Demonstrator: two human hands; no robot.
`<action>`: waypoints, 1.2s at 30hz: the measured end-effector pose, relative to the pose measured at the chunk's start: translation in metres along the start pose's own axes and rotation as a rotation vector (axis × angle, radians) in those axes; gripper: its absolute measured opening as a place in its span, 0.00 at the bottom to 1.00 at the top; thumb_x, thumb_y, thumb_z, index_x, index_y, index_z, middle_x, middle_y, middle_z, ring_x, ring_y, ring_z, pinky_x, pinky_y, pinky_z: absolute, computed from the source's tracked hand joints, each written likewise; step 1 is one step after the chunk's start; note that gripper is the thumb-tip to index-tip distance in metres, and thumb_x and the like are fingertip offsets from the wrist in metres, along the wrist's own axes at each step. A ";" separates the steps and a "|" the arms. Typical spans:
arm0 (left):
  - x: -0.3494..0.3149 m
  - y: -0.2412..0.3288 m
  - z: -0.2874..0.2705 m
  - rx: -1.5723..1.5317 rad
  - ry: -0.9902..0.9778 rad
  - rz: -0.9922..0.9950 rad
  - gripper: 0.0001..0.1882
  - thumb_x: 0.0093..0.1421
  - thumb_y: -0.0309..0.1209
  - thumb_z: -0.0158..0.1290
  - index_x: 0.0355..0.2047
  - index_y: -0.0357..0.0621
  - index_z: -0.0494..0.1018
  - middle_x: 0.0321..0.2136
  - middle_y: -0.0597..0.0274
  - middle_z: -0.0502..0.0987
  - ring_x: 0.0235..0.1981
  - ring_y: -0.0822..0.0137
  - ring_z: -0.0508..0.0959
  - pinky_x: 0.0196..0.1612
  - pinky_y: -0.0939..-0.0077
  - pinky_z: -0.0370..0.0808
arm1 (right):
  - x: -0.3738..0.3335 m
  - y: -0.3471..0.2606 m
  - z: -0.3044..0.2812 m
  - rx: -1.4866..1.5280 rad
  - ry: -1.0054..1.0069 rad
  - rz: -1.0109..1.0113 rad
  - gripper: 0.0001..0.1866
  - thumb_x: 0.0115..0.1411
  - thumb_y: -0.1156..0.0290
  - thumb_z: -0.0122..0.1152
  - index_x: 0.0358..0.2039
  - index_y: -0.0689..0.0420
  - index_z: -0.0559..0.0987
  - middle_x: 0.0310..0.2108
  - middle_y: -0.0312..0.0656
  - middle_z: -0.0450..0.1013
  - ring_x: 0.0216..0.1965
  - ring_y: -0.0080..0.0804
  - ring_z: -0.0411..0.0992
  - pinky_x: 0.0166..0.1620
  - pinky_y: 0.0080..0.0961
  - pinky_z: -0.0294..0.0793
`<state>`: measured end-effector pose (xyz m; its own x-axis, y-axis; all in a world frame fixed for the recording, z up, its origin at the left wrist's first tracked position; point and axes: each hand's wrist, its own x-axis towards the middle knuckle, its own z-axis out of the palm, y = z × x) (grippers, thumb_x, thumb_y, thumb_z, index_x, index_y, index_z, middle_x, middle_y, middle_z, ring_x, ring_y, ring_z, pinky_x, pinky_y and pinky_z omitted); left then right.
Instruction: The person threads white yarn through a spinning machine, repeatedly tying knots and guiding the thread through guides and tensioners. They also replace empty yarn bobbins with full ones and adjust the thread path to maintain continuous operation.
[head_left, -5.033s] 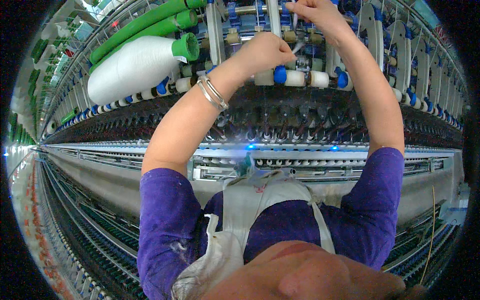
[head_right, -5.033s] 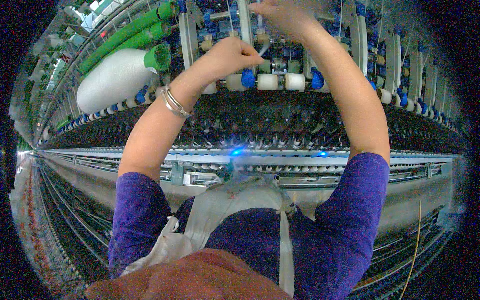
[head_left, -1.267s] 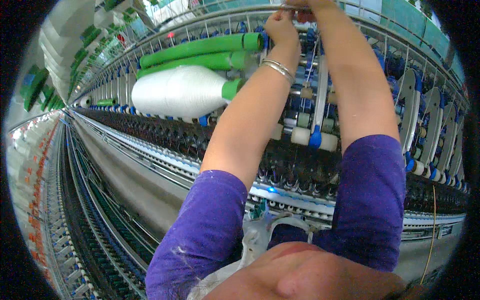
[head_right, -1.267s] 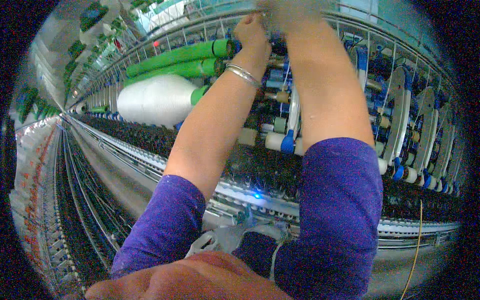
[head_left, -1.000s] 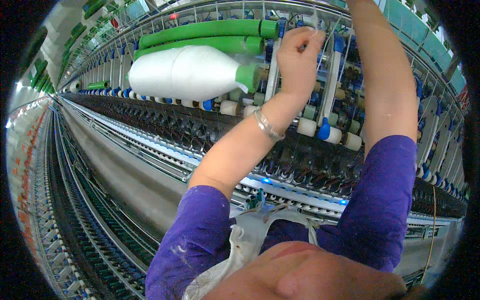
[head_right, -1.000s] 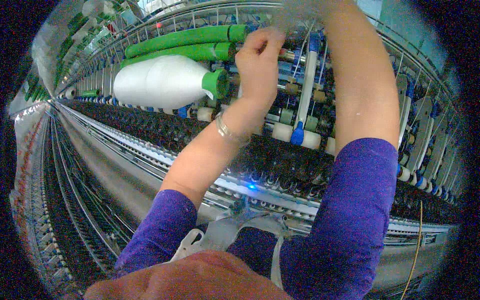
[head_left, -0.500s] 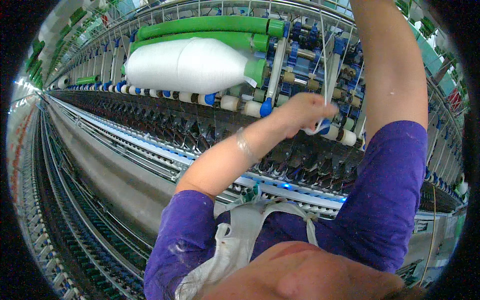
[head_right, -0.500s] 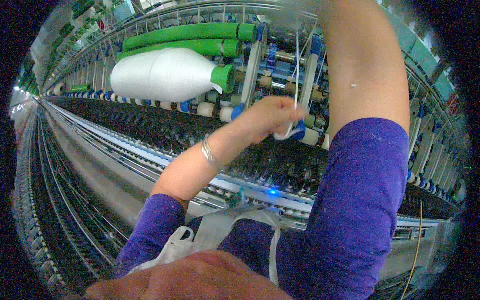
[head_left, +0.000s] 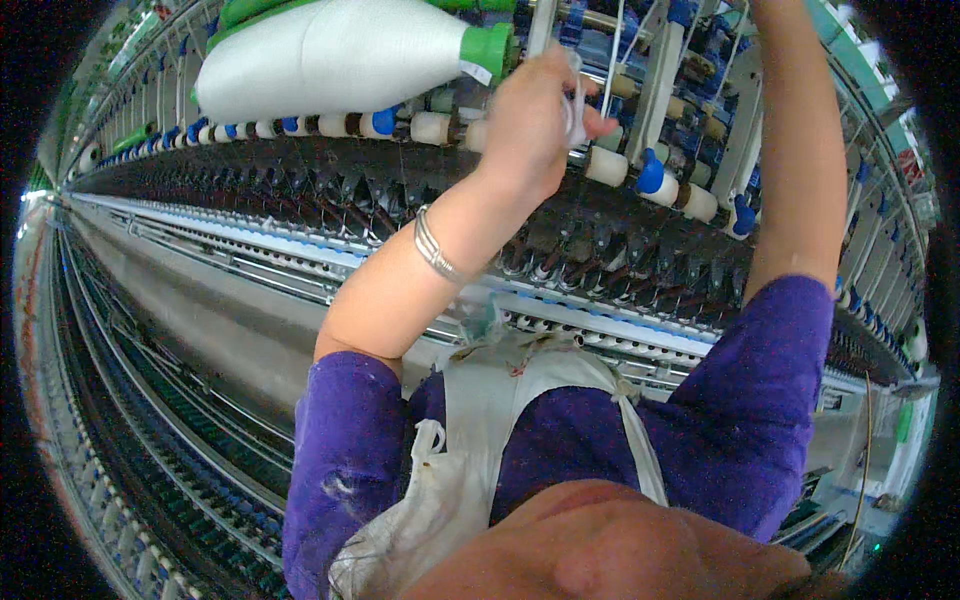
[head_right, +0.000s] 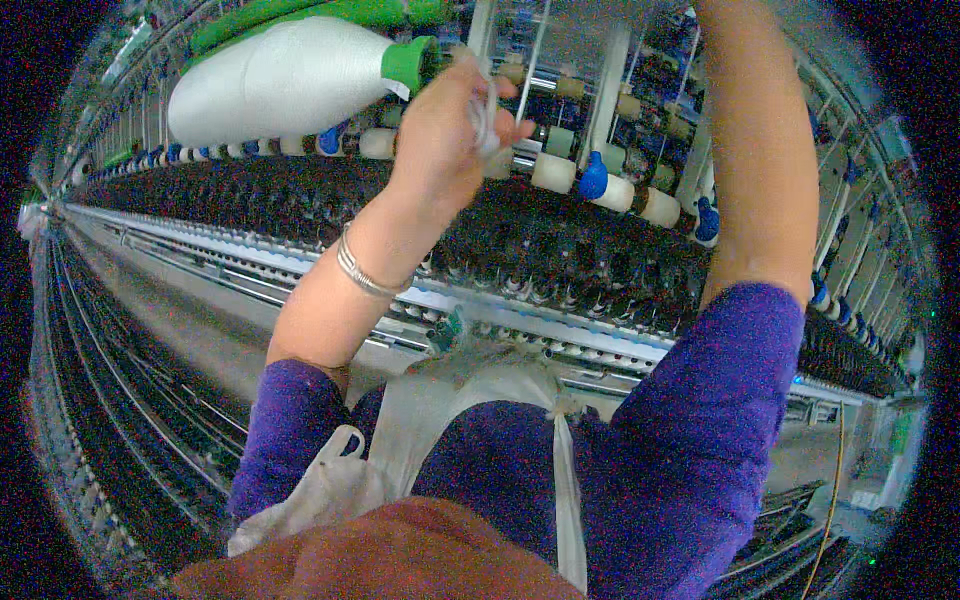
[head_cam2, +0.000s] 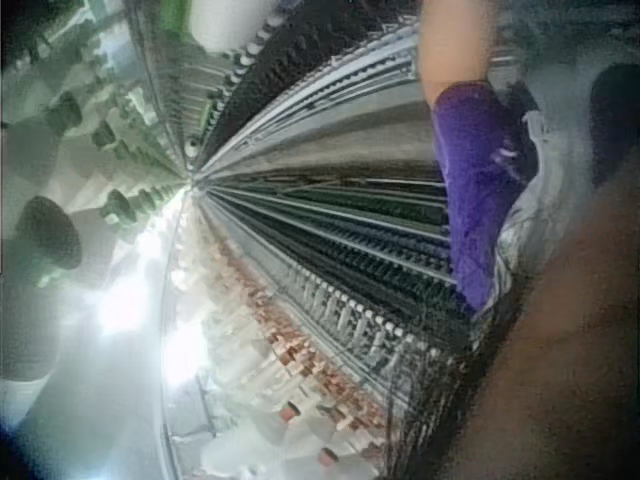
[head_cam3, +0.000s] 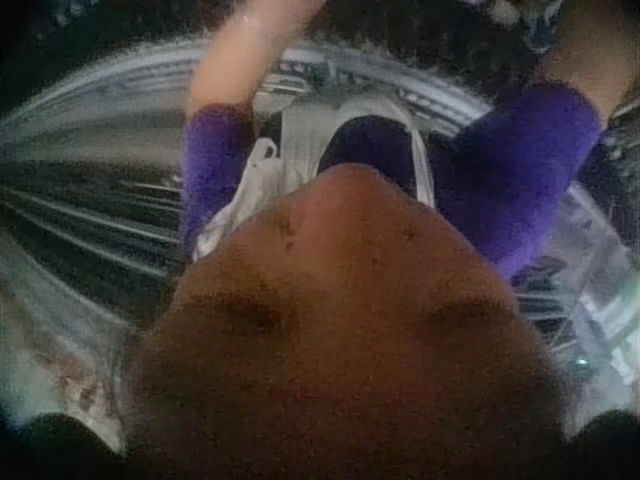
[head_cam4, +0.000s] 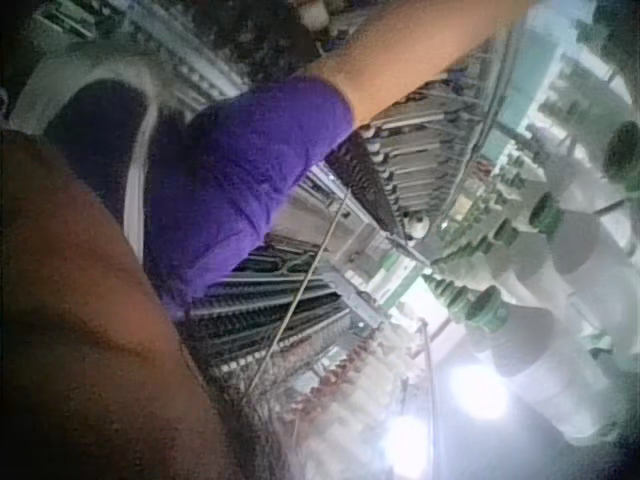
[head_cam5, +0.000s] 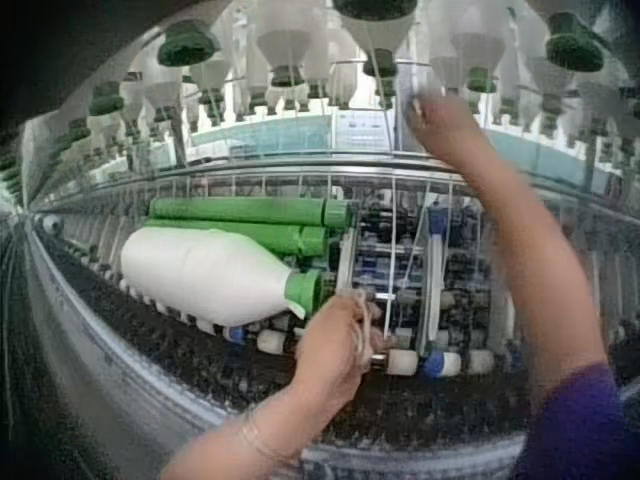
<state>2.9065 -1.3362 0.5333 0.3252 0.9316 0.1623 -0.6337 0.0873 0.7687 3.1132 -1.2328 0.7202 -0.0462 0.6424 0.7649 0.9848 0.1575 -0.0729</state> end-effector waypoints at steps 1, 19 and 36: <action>0.003 -0.004 -0.002 0.026 -0.002 -0.065 0.15 0.65 0.41 0.43 0.29 0.42 0.65 0.28 0.57 0.73 0.17 0.71 0.69 0.28 0.70 0.72 | -0.030 -0.008 -0.001 -0.024 -0.108 0.042 0.17 0.59 0.59 0.49 0.29 0.61 0.78 0.24 0.51 0.74 0.26 0.44 0.74 0.31 0.39 0.71; 0.044 -0.024 -0.007 1.399 -0.147 0.675 0.14 0.53 0.44 0.56 0.28 0.48 0.81 0.21 0.54 0.78 0.30 0.52 0.77 0.37 0.55 0.72 | -0.135 -0.053 -0.004 0.527 -0.643 0.371 0.15 0.57 0.64 0.61 0.20 0.62 0.77 0.14 0.35 0.68 0.15 0.18 0.62 0.20 0.23 0.62; -0.124 -0.085 -0.229 1.045 -0.411 -0.440 0.12 0.51 0.35 0.62 0.32 0.42 0.76 0.26 0.62 0.77 0.27 0.70 0.76 0.33 0.75 0.73 | -0.108 -0.023 0.154 -0.220 -0.335 0.049 0.13 0.53 0.63 0.60 0.25 0.61 0.81 0.24 0.49 0.76 0.26 0.45 0.73 0.32 0.42 0.73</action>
<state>2.7598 -1.3781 0.3061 0.6901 0.6954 -0.2003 0.3996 -0.1354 0.9066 3.0698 -1.1898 0.5406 -0.0142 0.8596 0.5107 0.9979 -0.0204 0.0620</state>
